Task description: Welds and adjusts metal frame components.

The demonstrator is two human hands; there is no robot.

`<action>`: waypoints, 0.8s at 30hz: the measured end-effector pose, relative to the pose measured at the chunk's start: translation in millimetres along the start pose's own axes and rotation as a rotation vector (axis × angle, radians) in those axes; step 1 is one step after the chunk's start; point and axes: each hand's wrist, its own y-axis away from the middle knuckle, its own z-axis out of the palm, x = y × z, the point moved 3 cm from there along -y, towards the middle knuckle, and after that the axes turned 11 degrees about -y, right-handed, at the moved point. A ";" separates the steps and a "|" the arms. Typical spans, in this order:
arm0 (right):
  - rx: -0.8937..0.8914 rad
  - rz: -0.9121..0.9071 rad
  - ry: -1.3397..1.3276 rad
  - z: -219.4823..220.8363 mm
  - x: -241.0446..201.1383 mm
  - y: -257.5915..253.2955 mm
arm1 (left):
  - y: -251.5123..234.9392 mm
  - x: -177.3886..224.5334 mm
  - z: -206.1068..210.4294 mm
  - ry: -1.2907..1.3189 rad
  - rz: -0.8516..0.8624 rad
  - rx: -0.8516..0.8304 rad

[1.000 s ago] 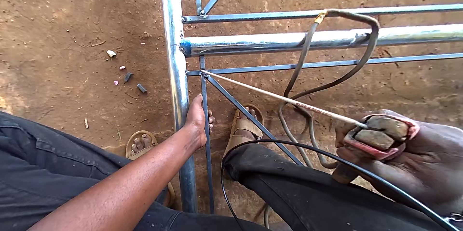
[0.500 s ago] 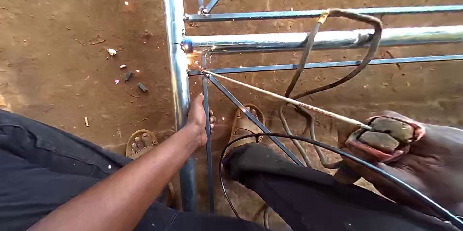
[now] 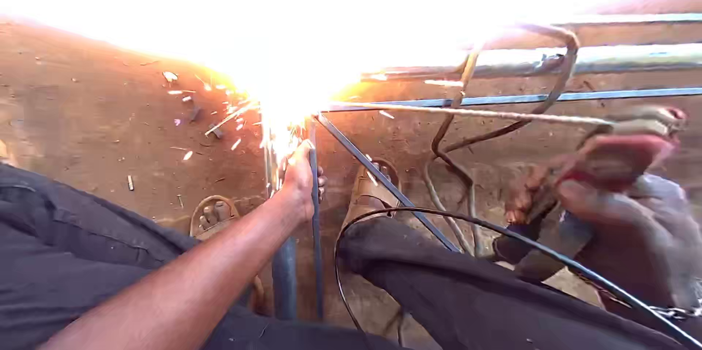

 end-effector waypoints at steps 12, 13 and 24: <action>-0.148 -0.475 0.587 18.4 -25.4 5.1 | 0.9 1.6 0.4 -0.031 -0.026 0.029; -0.150 -0.480 0.578 20.7 -26.6 4.8 | 0.9 1.5 0.5 -0.026 -0.031 0.030; -0.171 -0.368 0.462 -7.0 2.8 16.3 | 2.6 -7.2 -5.6 0.003 0.038 0.008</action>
